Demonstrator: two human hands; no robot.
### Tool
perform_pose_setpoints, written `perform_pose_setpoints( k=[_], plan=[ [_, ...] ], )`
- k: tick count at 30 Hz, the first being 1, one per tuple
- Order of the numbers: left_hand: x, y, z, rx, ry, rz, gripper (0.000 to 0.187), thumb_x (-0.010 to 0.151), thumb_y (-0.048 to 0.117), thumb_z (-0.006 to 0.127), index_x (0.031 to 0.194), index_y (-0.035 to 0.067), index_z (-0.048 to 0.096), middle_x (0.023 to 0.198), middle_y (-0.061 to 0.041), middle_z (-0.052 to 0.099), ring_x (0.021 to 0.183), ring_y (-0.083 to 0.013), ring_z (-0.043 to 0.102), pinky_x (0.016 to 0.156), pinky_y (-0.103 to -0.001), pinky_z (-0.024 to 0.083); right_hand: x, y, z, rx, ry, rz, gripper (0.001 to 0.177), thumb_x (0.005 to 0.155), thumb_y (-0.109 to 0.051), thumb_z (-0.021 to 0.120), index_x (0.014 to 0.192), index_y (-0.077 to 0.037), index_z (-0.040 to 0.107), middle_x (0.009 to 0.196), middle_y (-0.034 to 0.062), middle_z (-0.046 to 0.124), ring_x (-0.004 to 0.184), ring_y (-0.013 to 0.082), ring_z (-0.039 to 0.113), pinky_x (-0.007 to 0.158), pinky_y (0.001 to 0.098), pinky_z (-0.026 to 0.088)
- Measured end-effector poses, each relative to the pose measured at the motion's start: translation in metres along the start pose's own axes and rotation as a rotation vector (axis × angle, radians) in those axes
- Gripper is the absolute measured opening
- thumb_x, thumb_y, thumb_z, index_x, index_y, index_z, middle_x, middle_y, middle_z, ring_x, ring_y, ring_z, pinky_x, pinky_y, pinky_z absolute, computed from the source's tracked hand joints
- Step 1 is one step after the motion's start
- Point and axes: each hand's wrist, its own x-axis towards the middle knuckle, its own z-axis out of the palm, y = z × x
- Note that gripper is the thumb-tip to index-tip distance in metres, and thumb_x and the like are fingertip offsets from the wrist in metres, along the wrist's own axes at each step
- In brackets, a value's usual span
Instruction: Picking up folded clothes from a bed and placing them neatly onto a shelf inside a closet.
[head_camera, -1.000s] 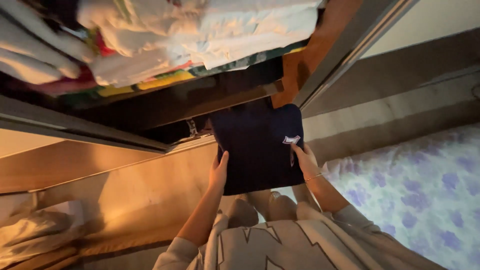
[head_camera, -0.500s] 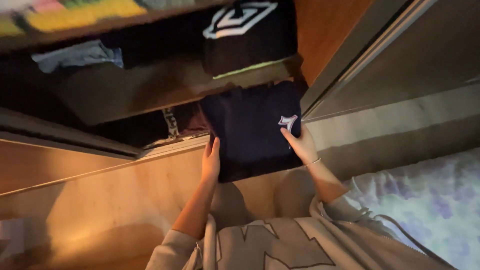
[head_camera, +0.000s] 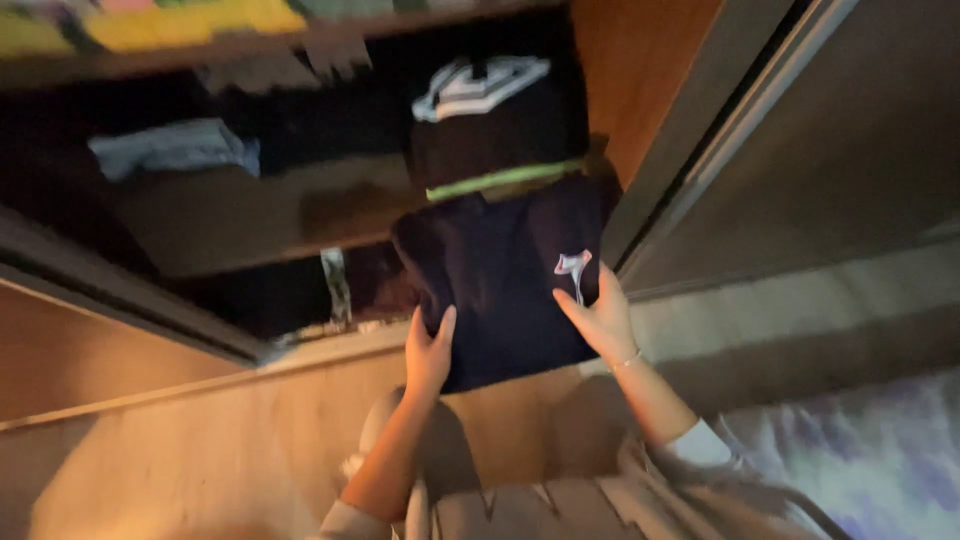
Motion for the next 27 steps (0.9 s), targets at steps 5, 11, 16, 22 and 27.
perform_pose_setpoints(
  k=[5,11,16,22,27],
  plan=[
    [0.015,0.053,0.007,0.024,0.042,0.066,0.035,0.099,0.036,0.068,0.125,0.013,0.066,0.117,-0.013,0.074,0.116,-0.0249,0.068,0.103,-0.045,0.051,0.027,-0.021,-0.007,0.037,0.071,-0.110,0.070,0.078,-0.033,0.087,0.136,-0.005,0.058,0.127,0.0214,0.065,0.126,0.0343,0.059,0.106,0.0463,0.049],
    [0.069,0.086,0.019,0.032,0.047,0.203,0.039,0.099,0.038,0.068,0.125,0.009,0.067,0.118,-0.017,0.073,0.118,-0.0290,0.067,0.103,-0.047,0.051,0.071,-0.067,-0.017,0.061,0.114,-0.108,0.069,0.082,-0.033,0.083,0.140,-0.007,0.057,0.131,0.0177,0.066,0.128,0.0327,0.059,0.106,0.0451,0.049],
    [0.129,0.136,0.035,0.043,0.060,0.372,0.040,0.099,0.032,0.068,0.126,0.003,0.065,0.117,-0.024,0.070,0.119,-0.0360,0.064,0.102,-0.052,0.050,0.120,-0.108,-0.014,0.039,0.169,-0.179,0.057,0.086,-0.028,0.077,0.136,-0.009,0.058,0.124,0.0213,0.068,0.122,0.0380,0.061,0.098,0.0507,0.053],
    [0.285,0.175,0.053,0.072,0.077,0.469,0.052,0.098,0.040,0.069,0.129,-0.001,0.064,0.127,-0.027,0.066,0.127,-0.0366,0.059,0.108,-0.051,0.046,0.275,-0.085,0.029,-0.073,0.301,-0.305,0.059,0.091,-0.033,0.071,0.141,-0.007,0.051,0.125,0.0234,0.067,0.118,0.0381,0.064,0.098,0.0490,0.054],
    [0.344,0.131,0.046,0.369,0.015,0.130,0.101,0.086,0.075,0.064,0.150,0.000,0.041,0.145,-0.027,0.054,0.139,-0.0351,0.050,0.117,-0.047,0.041,0.253,-0.078,0.044,-0.487,0.383,-0.579,0.070,0.093,-0.026,0.072,0.148,0.007,0.043,0.143,0.0347,0.049,0.127,0.0483,0.056,0.103,0.0553,0.049]
  ],
)
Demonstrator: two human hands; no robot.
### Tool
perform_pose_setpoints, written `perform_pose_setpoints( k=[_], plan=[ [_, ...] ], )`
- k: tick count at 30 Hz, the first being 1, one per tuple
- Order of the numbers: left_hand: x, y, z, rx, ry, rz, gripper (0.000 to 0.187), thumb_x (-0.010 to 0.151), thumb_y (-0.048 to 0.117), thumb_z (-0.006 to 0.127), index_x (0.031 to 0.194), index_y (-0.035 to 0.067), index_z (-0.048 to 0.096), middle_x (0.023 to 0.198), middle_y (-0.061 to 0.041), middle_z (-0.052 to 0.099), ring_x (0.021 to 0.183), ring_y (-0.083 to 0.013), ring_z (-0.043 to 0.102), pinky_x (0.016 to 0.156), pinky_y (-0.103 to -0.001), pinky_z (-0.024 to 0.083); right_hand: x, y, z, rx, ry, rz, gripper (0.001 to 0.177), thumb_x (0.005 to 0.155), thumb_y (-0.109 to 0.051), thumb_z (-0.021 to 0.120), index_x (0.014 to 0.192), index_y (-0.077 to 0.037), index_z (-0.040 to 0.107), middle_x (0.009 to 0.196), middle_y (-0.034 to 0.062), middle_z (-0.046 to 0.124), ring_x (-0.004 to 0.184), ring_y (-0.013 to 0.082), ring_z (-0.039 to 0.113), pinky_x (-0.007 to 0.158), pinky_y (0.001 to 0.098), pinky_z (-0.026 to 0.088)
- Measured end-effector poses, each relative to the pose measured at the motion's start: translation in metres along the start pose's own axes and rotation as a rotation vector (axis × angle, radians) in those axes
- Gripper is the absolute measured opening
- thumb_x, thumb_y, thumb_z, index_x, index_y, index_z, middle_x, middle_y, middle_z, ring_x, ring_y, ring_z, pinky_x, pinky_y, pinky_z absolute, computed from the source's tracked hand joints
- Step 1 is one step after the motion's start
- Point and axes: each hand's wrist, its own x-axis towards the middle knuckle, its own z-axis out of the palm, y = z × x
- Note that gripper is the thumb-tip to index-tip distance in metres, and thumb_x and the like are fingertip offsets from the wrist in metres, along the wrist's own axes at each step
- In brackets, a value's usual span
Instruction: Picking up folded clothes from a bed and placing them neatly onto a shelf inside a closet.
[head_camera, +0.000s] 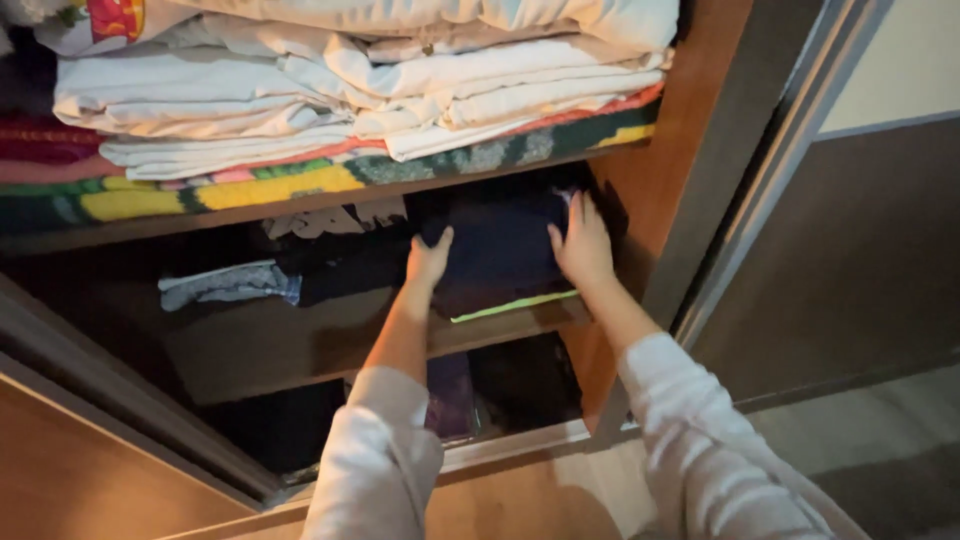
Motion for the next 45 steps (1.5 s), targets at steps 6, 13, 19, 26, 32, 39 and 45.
perform_pose_setpoints(
  k=[6,13,19,26,32,39,45],
  plan=[
    [-0.113,0.014,-0.016,-0.142,0.211,0.285,0.088,0.096,0.047,0.067,0.156,-0.004,0.027,0.153,-0.037,0.034,0.140,-0.0472,0.043,0.114,-0.048,0.045,-0.087,-0.007,-0.003,-0.042,-0.106,-0.171,0.083,0.084,-0.022,0.063,0.160,-0.008,0.031,0.165,0.0234,0.024,0.148,0.0431,0.030,0.116,0.0603,0.029],
    [-0.179,0.014,0.000,0.258,0.337,0.652,0.073,0.093,0.026,0.072,0.157,0.018,0.038,0.163,-0.021,0.026,0.120,-0.0453,0.061,0.083,-0.050,0.063,-0.093,-0.005,0.036,-0.215,-0.054,-0.174,0.083,0.086,-0.011,0.067,0.161,-0.013,0.030,0.165,0.0278,0.020,0.150,0.0472,0.025,0.111,0.0585,0.040],
    [-0.156,0.060,-0.002,0.225,0.097,0.465,0.059,0.105,0.036,0.055,0.159,0.031,0.033,0.159,-0.023,0.032,0.129,-0.0443,0.056,0.093,-0.052,0.059,-0.069,-0.003,0.053,-0.214,-0.062,-0.006,0.087,0.091,-0.013,0.068,0.164,-0.018,0.021,0.167,0.0234,0.016,0.152,0.0420,0.022,0.115,0.0565,0.037],
    [-0.170,0.060,-0.020,0.326,0.004,0.281,0.061,0.102,0.045,0.055,0.158,0.040,0.031,0.166,-0.012,0.021,0.135,-0.0349,0.054,0.100,-0.046,0.057,-0.071,0.001,0.055,-0.098,-0.191,-0.015,0.079,0.099,-0.011,0.056,0.165,-0.021,0.014,0.169,0.0204,0.010,0.155,0.0396,0.015,0.119,0.0575,0.030],
    [-0.177,-0.004,-0.001,0.477,0.267,0.548,0.066,0.097,0.028,0.062,0.158,0.024,0.037,0.166,-0.020,0.017,0.137,-0.0379,0.051,0.091,-0.046,0.060,-0.112,0.007,0.033,0.010,-0.112,-0.122,0.066,0.100,-0.009,0.057,0.161,-0.014,0.032,0.166,0.0225,0.021,0.148,0.0453,0.029,0.114,0.0572,0.036],
    [-0.186,-0.055,0.023,0.768,0.397,0.871,0.078,0.082,0.025,0.067,0.155,0.016,0.043,0.163,-0.015,0.033,0.148,-0.0295,0.037,0.113,-0.050,0.040,-0.142,-0.001,0.023,0.063,-0.171,-0.086,0.071,0.098,-0.026,0.062,0.161,-0.014,0.031,0.167,0.0207,0.019,0.149,0.0418,0.030,0.116,0.0550,0.036],
    [-0.178,-0.039,0.027,0.812,0.334,0.791,0.083,0.081,0.025,0.067,0.157,0.013,0.037,0.165,-0.013,0.030,0.148,-0.0282,0.036,0.116,-0.052,0.036,-0.123,-0.002,0.035,0.122,-0.144,-0.092,0.083,0.092,-0.031,0.070,0.161,-0.011,0.029,0.164,0.0269,0.021,0.144,0.0465,0.035,0.115,0.0554,0.037]
  ],
)
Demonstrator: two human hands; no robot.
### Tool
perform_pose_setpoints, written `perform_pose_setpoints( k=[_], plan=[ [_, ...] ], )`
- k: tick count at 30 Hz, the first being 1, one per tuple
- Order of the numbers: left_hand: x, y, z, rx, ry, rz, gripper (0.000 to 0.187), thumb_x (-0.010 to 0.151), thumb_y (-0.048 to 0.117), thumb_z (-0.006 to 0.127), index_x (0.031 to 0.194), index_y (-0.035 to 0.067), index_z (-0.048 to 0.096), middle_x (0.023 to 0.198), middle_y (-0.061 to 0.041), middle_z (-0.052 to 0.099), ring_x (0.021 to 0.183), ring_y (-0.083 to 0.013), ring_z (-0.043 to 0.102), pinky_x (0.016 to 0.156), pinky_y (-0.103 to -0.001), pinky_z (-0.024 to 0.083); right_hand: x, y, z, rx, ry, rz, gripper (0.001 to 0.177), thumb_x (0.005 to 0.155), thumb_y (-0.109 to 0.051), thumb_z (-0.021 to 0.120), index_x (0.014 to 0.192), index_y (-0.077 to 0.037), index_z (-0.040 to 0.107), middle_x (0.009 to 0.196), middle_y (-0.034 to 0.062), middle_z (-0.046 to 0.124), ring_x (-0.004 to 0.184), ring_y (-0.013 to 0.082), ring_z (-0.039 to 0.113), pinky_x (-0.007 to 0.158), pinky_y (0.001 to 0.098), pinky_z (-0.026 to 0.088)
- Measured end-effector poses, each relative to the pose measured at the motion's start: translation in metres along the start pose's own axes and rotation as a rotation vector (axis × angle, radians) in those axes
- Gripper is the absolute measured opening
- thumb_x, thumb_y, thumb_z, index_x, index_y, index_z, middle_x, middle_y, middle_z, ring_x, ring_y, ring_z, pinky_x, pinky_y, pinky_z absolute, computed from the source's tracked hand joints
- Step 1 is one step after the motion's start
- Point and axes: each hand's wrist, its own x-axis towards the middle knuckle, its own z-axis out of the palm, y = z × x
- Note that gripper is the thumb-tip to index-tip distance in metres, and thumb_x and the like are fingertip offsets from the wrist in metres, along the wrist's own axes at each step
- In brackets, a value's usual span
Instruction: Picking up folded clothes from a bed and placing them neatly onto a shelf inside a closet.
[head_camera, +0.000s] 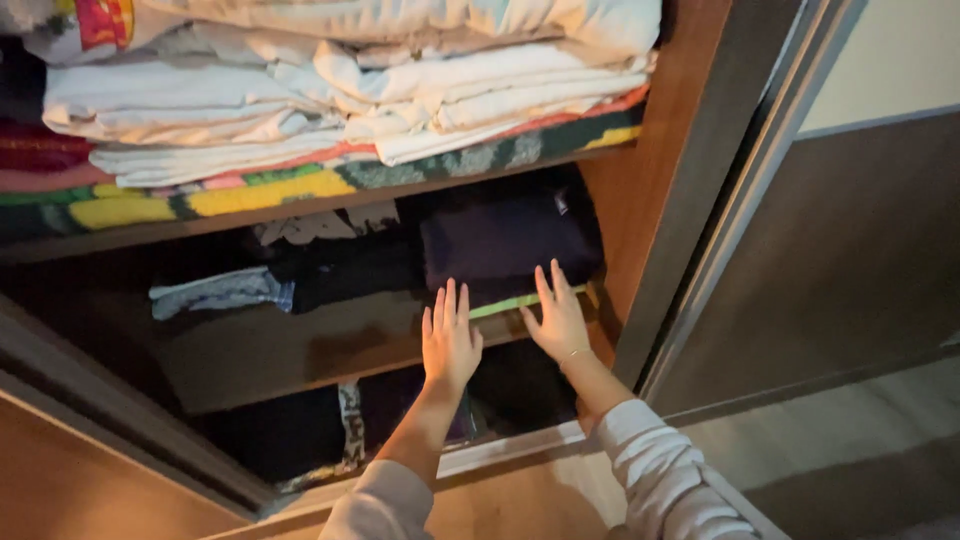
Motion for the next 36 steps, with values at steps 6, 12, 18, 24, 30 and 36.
perform_pose_setpoints(
  k=[6,12,18,24,30,36],
  plan=[
    [0.008,0.002,0.003,0.085,-0.085,-0.020,0.085,0.085,0.035,0.070,0.159,0.015,0.032,0.168,-0.012,0.023,0.151,-0.0254,0.032,0.117,-0.051,0.034,0.010,-0.002,-0.003,0.011,-0.085,0.065,0.086,0.093,-0.036,0.068,0.163,-0.015,0.022,0.168,0.0210,0.012,0.150,0.0390,0.028,0.119,0.0498,0.034],
    [0.011,0.004,0.002,0.121,-0.156,-0.028,0.086,0.088,0.042,0.070,0.159,0.014,0.029,0.168,-0.013,0.021,0.152,-0.0252,0.029,0.118,-0.051,0.033,0.015,-0.003,-0.011,-0.021,-0.215,0.128,0.083,0.098,-0.045,0.059,0.164,-0.018,0.017,0.170,0.0166,0.008,0.154,0.0329,0.022,0.120,0.0521,0.030],
    [0.005,0.006,0.000,0.050,-0.211,-0.057,0.089,0.088,0.047,0.071,0.160,0.014,0.029,0.167,-0.012,0.022,0.151,-0.0262,0.029,0.119,-0.050,0.032,0.003,0.001,-0.009,0.000,-0.235,0.129,0.083,0.096,-0.042,0.063,0.163,-0.017,0.020,0.169,0.0162,0.011,0.153,0.0323,0.024,0.119,0.0535,0.031],
    [-0.026,0.012,-0.022,-0.156,-0.245,-0.098,0.086,0.089,0.047,0.072,0.157,0.010,0.034,0.164,-0.015,0.029,0.146,-0.0301,0.039,0.115,-0.048,0.041,-0.039,0.000,-0.008,0.153,-0.140,-0.008,0.072,0.091,-0.029,0.073,0.150,-0.001,0.042,0.166,0.0206,0.021,0.145,0.0378,0.037,0.117,0.0466,0.038],
    [-0.062,0.007,-0.045,-0.639,-0.545,-0.254,0.086,0.088,0.047,0.073,0.158,0.014,0.033,0.167,-0.010,0.024,0.146,-0.0339,0.039,0.118,-0.048,0.040,-0.086,-0.010,-0.041,0.294,-0.271,-0.065,0.076,0.088,-0.027,0.074,0.154,-0.007,0.041,0.163,0.0206,0.029,0.143,0.0391,0.040,0.116,0.0456,0.040],
    [-0.093,0.007,-0.046,-1.010,-0.468,-0.366,0.075,0.090,0.035,0.077,0.154,0.013,0.044,0.158,-0.018,0.039,0.134,-0.0401,0.050,0.109,-0.048,0.047,-0.102,-0.033,-0.093,0.654,-0.437,0.195,0.051,0.080,-0.007,0.073,0.130,-0.014,0.062,0.151,0.0103,0.050,0.128,0.0381,0.057,0.098,0.0458,0.056]
  ],
)
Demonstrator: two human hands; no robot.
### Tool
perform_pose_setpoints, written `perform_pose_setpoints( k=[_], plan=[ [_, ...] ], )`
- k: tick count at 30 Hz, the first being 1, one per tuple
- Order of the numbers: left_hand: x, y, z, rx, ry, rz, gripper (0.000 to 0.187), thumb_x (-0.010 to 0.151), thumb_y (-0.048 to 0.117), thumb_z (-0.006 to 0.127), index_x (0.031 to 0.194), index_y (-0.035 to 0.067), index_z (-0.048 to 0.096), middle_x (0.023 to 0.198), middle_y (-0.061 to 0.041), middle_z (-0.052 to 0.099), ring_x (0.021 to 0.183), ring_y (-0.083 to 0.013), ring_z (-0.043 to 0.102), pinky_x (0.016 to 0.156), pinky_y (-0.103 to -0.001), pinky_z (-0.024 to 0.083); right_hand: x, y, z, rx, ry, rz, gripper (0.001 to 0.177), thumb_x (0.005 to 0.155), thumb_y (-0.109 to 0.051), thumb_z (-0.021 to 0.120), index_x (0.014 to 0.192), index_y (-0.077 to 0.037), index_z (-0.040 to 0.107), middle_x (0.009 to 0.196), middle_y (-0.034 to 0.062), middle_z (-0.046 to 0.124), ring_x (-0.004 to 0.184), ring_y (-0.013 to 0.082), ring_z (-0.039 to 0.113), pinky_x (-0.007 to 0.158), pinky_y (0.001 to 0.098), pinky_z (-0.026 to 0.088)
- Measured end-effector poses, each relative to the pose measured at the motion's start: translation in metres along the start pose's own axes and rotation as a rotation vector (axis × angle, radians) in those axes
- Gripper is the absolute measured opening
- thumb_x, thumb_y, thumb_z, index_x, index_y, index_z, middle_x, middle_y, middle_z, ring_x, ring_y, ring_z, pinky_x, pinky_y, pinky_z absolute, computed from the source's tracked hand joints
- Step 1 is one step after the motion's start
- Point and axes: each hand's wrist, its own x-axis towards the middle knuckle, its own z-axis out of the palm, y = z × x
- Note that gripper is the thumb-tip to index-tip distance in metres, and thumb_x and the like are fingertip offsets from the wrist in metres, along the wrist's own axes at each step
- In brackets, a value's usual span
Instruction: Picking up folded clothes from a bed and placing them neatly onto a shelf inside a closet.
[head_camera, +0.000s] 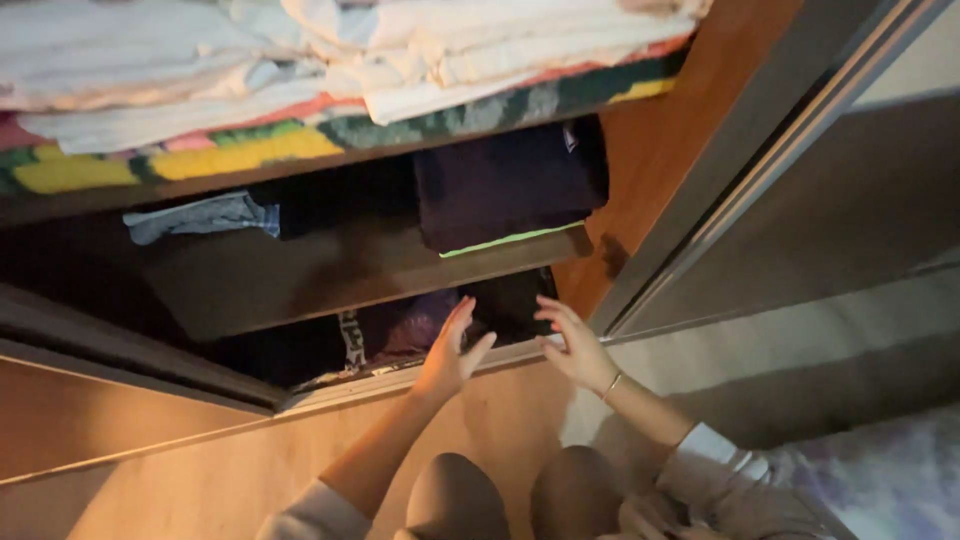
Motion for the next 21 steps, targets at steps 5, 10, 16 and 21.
perform_pose_setpoints(
  k=[5,10,16,21],
  plan=[
    [-0.062,0.087,-0.034,-0.088,-0.056,-0.150,0.069,0.092,0.030,0.070,0.153,0.015,0.042,0.160,-0.012,0.037,0.138,-0.0335,0.047,0.108,-0.044,0.045,-0.027,-0.075,-0.031,0.079,-0.183,0.174,0.051,0.086,-0.011,0.067,0.136,-0.014,0.057,0.150,0.0112,0.047,0.135,0.0324,0.050,0.101,0.0468,0.053],
    [-0.117,0.191,-0.077,-0.255,-0.088,-0.540,0.057,0.096,0.034,0.059,0.150,0.022,0.048,0.159,0.002,0.045,0.131,-0.0172,0.061,0.103,-0.032,0.051,-0.068,-0.134,-0.052,0.239,-0.305,0.375,0.056,0.094,-0.015,0.065,0.146,-0.020,0.046,0.157,-0.0045,0.039,0.137,0.0160,0.053,0.101,0.0420,0.053],
    [-0.149,0.298,-0.108,-0.264,-0.017,-0.646,0.046,0.094,0.026,0.063,0.139,0.030,0.061,0.144,0.015,0.061,0.104,-0.0074,0.068,0.099,-0.023,0.050,-0.082,-0.233,-0.075,0.369,-0.393,0.447,0.054,0.096,-0.025,0.065,0.147,-0.021,0.047,0.152,-0.0004,0.045,0.128,0.0206,0.061,0.096,0.0325,0.054],
    [-0.164,0.423,-0.151,-0.344,-0.070,-0.598,0.038,0.098,0.027,0.054,0.134,0.024,0.067,0.154,0.002,0.053,0.132,-0.0094,0.055,0.107,-0.027,0.041,-0.052,-0.379,-0.130,0.355,-0.540,0.566,0.046,0.097,-0.026,0.060,0.142,-0.020,0.051,0.143,0.0010,0.054,0.125,0.0154,0.066,0.097,0.0302,0.057]
  ],
)
